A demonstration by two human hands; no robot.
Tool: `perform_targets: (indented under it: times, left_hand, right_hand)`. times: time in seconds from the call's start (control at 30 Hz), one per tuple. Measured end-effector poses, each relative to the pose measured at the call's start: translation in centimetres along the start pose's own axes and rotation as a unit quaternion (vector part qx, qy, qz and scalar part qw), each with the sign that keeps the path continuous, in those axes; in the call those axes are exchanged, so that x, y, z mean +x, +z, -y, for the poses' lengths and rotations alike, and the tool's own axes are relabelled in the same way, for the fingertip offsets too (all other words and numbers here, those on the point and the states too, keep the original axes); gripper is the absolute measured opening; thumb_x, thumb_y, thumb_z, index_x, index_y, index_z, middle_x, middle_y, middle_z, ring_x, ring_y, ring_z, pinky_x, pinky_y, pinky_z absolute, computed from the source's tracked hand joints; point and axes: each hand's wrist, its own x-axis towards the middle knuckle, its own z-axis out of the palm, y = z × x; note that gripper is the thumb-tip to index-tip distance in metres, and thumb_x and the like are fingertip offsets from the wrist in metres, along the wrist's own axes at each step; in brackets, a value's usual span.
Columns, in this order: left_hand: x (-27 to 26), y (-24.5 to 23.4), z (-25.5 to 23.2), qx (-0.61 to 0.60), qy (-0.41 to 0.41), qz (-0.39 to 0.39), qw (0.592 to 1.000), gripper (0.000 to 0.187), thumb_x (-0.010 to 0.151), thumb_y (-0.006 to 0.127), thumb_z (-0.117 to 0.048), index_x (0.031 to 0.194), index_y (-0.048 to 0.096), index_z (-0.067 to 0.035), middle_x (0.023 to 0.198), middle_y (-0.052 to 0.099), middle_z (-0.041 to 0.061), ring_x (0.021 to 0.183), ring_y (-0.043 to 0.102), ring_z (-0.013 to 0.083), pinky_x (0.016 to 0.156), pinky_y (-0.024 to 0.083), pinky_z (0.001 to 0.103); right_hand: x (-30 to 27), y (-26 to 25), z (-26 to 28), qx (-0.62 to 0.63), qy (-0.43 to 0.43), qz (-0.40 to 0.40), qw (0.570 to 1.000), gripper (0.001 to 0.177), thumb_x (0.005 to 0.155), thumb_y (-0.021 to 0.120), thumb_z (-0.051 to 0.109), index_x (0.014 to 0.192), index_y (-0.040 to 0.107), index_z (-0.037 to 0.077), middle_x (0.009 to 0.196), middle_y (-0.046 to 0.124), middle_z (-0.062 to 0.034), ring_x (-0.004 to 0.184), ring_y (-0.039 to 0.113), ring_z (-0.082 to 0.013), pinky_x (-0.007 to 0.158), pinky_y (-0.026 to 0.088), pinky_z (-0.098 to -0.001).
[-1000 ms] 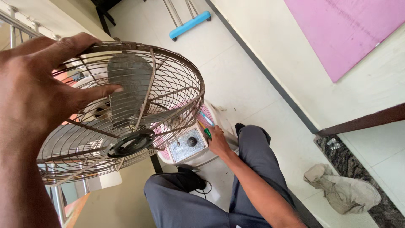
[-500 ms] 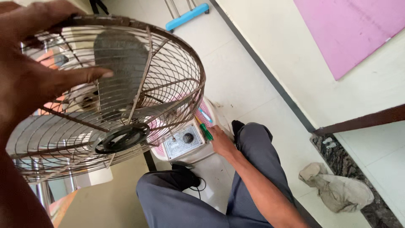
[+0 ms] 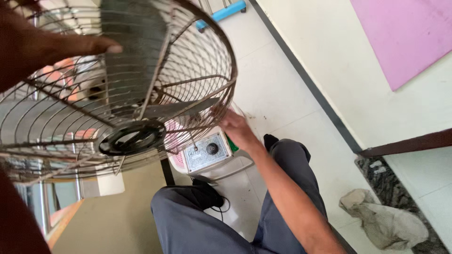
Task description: The person uses a screwdriver to remove screws from the front grille of a standing electric fan, detaches the grille, and then reattaches it by aligning and fastening the screws. The person also briefly uses a toothbrush to clean the fan blades.
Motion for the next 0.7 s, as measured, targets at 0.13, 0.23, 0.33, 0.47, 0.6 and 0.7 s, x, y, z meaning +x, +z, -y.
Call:
perform_targets:
  times: [0.13, 0.23, 0.33, 0.47, 0.6, 0.7]
  left_hand:
    - [0.3, 1.9, -0.9, -0.007, -0.021, -0.001, 1.0, 0.069, 0.084, 0.088, -0.032, 0.137, 0.06, 0.001, 0.127, 0.066, 0.022, 0.114, 0.067, 0.0306, 0.101, 0.055, 0.041]
    - [-1.1, 3.6, -1.8, -0.025, -0.07, -0.001, 0.997, 0.068, 0.085, 0.086, -0.032, 0.137, 0.059, 0.001, 0.129, 0.065, 0.022, 0.115, 0.066, 0.0306, 0.101, 0.055, 0.042]
    - [-3.7, 6.6, -4.0, -0.074, -0.14, -0.025, 0.987, 0.067, 0.086, 0.084, -0.032, 0.138, 0.058, 0.001, 0.13, 0.064, 0.022, 0.116, 0.065, 0.0305, 0.102, 0.054, 0.042]
    - [-9.0, 10.2, -7.5, -0.171, -0.267, -0.075, 0.945, 0.065, 0.088, 0.082, -0.031, 0.138, 0.056, 0.001, 0.131, 0.063, 0.022, 0.118, 0.063, 0.0305, 0.103, 0.053, 0.042]
    - [-14.5, 14.5, -12.0, -0.292, -0.397, -0.144, 0.858, 0.064, 0.089, 0.079, -0.031, 0.139, 0.055, 0.001, 0.133, 0.061, 0.022, 0.12, 0.062, 0.0305, 0.104, 0.052, 0.042]
    - [-17.6, 17.0, -15.5, -0.366, -0.474, -0.188, 0.778, 0.063, 0.09, 0.077, -0.03, 0.139, 0.054, 0.001, 0.134, 0.06, 0.021, 0.121, 0.061, 0.0304, 0.105, 0.052, 0.042]
  right_hand:
    - [3.1, 0.9, -2.7, 0.163, 0.031, -0.012, 0.986, 0.042, 0.087, 0.073, 0.002, 0.129, 0.065, 0.003, 0.123, 0.072, -0.0082, 0.116, 0.069, -0.017, 0.111, 0.051, -0.0383]
    - [4.0, 1.1, -4.2, 0.191, -0.015, 0.04, 0.981, 0.034, 0.089, 0.079, 0.005, 0.121, 0.07, 0.002, 0.116, 0.073, -0.0092, 0.11, 0.07, -0.0197, 0.106, 0.054, -0.0403]
    - [4.6, 0.7, -4.6, 0.231, -0.037, 0.072, 0.97, 0.029, 0.091, 0.082, 0.007, 0.118, 0.072, 0.002, 0.112, 0.075, -0.0084, 0.107, 0.071, -0.0202, 0.101, 0.057, -0.0387]
    - [5.3, 1.6, -6.0, 0.266, -0.039, 0.048, 0.962, 0.026, 0.086, 0.083, 0.007, 0.111, 0.076, 0.004, 0.105, 0.077, -0.0067, 0.1, 0.072, -0.0184, 0.094, 0.059, -0.0356]
    - [5.7, 1.5, -7.1, 0.279, -0.06, 0.073, 0.956, 0.021, 0.087, 0.085, 0.008, 0.106, 0.077, 0.005, 0.103, 0.077, -0.0069, 0.099, 0.072, -0.0176, 0.092, 0.06, -0.0355]
    - [5.9, 1.7, -7.7, 0.288, -0.065, 0.075, 0.953, 0.021, 0.087, 0.086, 0.009, 0.105, 0.077, 0.004, 0.104, 0.077, -0.0067, 0.1, 0.072, -0.0171, 0.093, 0.059, -0.0333]
